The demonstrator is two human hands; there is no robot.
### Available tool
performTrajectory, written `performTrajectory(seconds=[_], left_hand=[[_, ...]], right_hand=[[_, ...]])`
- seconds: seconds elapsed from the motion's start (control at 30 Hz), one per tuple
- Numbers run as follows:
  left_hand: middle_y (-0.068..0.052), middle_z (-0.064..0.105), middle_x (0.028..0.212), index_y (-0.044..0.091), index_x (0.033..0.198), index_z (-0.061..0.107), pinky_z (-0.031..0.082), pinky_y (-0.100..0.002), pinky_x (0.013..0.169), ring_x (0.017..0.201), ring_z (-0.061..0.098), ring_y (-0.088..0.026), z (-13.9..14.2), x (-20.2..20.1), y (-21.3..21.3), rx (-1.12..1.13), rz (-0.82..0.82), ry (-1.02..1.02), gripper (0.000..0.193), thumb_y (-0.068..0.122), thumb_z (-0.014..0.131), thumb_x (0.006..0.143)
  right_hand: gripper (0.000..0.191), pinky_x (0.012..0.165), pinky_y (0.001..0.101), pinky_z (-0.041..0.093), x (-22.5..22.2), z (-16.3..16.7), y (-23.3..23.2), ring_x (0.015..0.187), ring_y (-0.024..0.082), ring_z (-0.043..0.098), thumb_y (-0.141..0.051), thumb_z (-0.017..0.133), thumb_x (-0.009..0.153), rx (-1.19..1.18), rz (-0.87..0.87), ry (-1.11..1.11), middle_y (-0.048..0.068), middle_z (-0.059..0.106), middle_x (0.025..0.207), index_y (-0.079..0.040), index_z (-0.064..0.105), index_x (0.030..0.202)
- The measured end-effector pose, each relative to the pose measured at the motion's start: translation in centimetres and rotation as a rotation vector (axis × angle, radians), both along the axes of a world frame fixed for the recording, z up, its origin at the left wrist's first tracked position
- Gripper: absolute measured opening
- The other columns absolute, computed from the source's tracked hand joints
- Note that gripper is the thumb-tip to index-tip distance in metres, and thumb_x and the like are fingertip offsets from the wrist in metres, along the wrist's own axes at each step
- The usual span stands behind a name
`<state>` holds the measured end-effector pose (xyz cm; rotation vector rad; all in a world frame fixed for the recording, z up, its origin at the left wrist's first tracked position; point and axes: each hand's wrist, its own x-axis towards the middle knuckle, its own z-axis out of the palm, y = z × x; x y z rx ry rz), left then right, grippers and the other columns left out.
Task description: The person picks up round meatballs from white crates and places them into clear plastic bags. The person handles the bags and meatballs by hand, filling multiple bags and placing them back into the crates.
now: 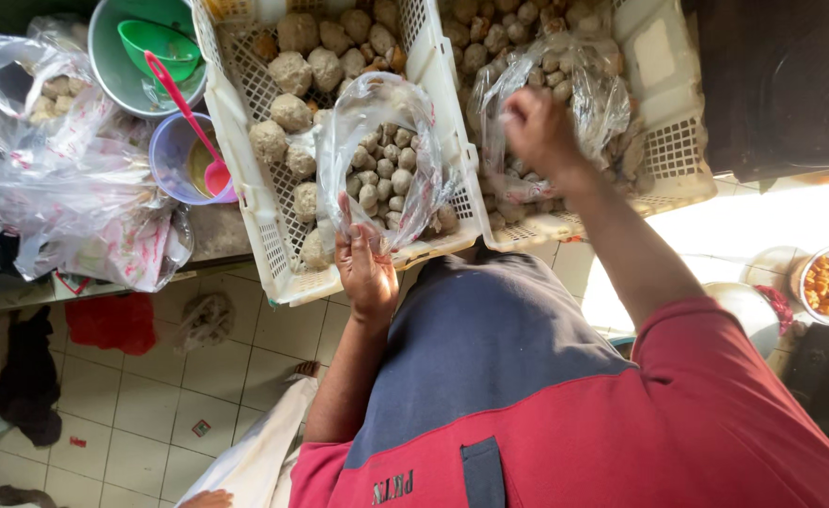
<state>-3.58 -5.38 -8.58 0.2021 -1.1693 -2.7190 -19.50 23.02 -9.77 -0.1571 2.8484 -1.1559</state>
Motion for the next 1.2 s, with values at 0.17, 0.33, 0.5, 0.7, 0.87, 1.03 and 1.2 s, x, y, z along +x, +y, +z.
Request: performTrajectory(seconds=[0.17,0.33,0.5,0.7,0.87,1.03,1.2], left_hand=[[0.008,0.037,0.083,0.007,0.164,0.035,0.036,-0.019,0.076,0.075,0.033,-0.004,0.3,0.0,0.5,-0.035,0.032,-0.008,0.055,0.013,0.050,0.112],[0.008,0.038,0.081,0.010,0.163,0.034,0.029,-0.018,0.061,0.071,0.032,-0.003,0.4,-0.2,0.8,-0.080,0.085,-0.081,0.055,0.012,0.048,0.110],[0.009,0.036,0.078,0.009,0.163,0.036,0.028,-0.019,0.058,0.068,0.031,-0.003,0.2,-0.4,1.1,-0.056,0.139,-0.099,0.054,0.011,0.049,0.111],[0.009,0.036,0.076,0.008,0.162,0.035,0.026,-0.018,0.052,0.064,0.030,-0.002,0.9,-0.1,1.1,-0.142,0.130,-0.109,0.054,0.014,0.048,0.110],[0.009,0.035,0.081,0.008,0.164,0.034,0.029,-0.020,0.063,0.072,0.032,-0.004,0.9,-0.1,1.0,-0.188,0.131,-0.054,0.054,0.014,0.049,0.112],[0.008,0.037,0.080,0.010,0.166,0.033,0.031,-0.021,0.070,0.074,0.034,-0.005,0.6,0.0,1.1,-0.201,0.101,-0.002,0.055,0.013,0.049,0.114],[0.008,0.038,0.078,0.011,0.165,0.031,0.031,-0.020,0.062,0.070,0.033,-0.004,1.1,0.5,0.2,-0.182,0.125,-0.080,0.055,0.015,0.047,0.112]], right_hand=[[0.029,0.092,0.0495,0.052,-3.6,-2.5,3.3,0.110,0.040,0.062,-0.009,0.068,0.087,0.488,0.268,0.200,0.022,0.068,0.120,-0.004,0.073,0.115],[0.025,0.086,0.0453,0.057,-5.3,-4.4,1.4,0.110,0.032,0.065,-0.011,0.053,0.103,0.789,0.323,0.195,0.016,0.071,0.115,-0.003,0.071,0.119],[0.030,0.094,0.0398,0.056,-4.1,-6.6,2.3,0.102,0.027,0.065,-0.016,0.052,0.103,0.958,0.617,0.232,0.012,0.070,0.108,-0.013,0.068,0.128],[0.041,0.086,0.0410,0.058,-3.8,-2.1,2.7,0.094,0.028,0.068,-0.020,0.062,0.094,0.738,0.685,-0.217,0.017,0.070,0.110,-0.014,0.062,0.135],[0.044,0.085,0.0436,0.063,-3.5,6.7,-1.5,0.091,0.032,0.072,-0.032,0.067,0.098,0.158,0.705,-0.494,0.020,0.074,0.111,-0.016,0.062,0.139],[0.050,0.088,0.0370,0.062,-0.1,6.9,-7.6,0.101,0.026,0.072,-0.020,0.067,0.093,-0.334,0.746,-0.215,0.017,0.071,0.122,-0.009,0.059,0.141],[0.017,0.080,0.0385,0.063,-4.1,1.6,0.1,0.088,0.029,0.073,-0.009,0.057,0.107,0.157,0.374,-0.144,0.017,0.076,0.105,-0.004,0.072,0.114]])
